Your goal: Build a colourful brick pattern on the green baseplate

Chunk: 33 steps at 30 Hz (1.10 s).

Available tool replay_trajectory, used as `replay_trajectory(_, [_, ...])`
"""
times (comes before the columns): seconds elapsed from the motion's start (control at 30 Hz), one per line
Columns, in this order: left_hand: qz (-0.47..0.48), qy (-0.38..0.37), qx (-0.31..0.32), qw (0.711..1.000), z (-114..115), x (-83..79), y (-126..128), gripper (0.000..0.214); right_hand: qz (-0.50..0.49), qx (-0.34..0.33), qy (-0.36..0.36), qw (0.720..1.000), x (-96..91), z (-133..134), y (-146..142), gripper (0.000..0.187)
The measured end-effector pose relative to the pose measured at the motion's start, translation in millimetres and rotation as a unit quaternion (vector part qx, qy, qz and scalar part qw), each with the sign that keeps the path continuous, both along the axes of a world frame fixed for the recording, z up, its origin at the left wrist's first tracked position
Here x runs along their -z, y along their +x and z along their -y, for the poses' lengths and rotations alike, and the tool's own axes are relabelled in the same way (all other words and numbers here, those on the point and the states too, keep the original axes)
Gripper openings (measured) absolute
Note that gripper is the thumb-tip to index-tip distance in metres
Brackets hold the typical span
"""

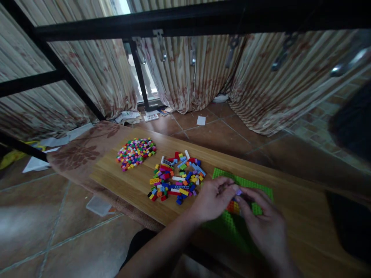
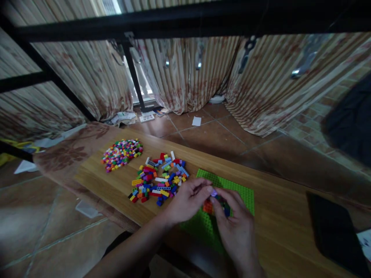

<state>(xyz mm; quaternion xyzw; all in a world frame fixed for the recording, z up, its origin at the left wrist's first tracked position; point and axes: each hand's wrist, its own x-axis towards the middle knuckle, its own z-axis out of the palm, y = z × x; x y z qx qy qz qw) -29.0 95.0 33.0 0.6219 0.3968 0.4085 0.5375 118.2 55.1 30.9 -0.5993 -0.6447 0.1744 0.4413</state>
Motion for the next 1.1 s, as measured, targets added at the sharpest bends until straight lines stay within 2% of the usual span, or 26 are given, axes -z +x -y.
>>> replay_trajectory(0.07, [0.034, -0.025, 0.029, 0.999, -0.9, 3.3, -0.8, 0.029, 0.0, -0.015, 0.003, 1.0, 2.2, -0.9, -7.7, 0.02])
replay_trajectory(0.17, [0.035, -0.028, 0.019, 0.999, -2.8, 4.3, -6.7, 0.025, -0.001, -0.015, -0.01, 1.0, 3.5, -3.6, -14.6, 0.021])
replay_trajectory(0.33, [-0.064, 0.042, -0.063, 0.995, -6.5, -5.8, -35.1, 0.025, -0.009, 0.007, -0.025, 1.0, 5.4, -5.6, -22.4, 0.023])
replay_trajectory(0.43, [-0.114, 0.066, -0.124, 0.983, -12.9, -10.5, -61.1, 0.024, -0.016, -0.006, -0.023, 1.0, 6.2, -10.5, -34.2, 0.023])
replay_trajectory(0.53, [-0.143, 0.054, -0.188, 0.97, -22.3, -11.4, -90.6, 0.024, -0.008, -0.036, -0.024, 0.999, 1.1, -25.3, -60.7, 0.024])
replay_trajectory(0.63, [-0.207, 0.035, -0.245, 0.947, -29.2, -12.0, -117.9, 0.023, 0.061, -0.075, -0.058, 0.994, -5.7, -47.9, -96.9, 0.025])
replay_trajectory(0.73, [-0.293, 0.031, -0.237, 0.926, -29.6, -13.7, -135.2, 0.024, 0.13, -0.07, -0.081, 0.986, -6.0, -70.2, -123.8, 0.024])
replay_trajectory(0.8, [-0.337, 0.041, -0.22, 0.914, -27.2, -14.1, -139.8, 0.025, 0.153, -0.06, -0.093, 0.982, -2.5, -83.0, -129.5, 0.024])
replay_trajectory(0.93, [-0.396, 0.054, -0.201, 0.894, -22.5, -12.2, -139.4, 0.024, 0.197, -0.041, -0.072, 0.977, 4.0, -108.2, -118.3, 0.027])
replay_trajectory(1.1, [-0.433, 0.051, -0.188, 0.88, -23.3, -12.9, -136.8, 0.025, 0.265, -0.1, -0.099, 0.954, 6.7, -135.2, -109.3, 0.027])
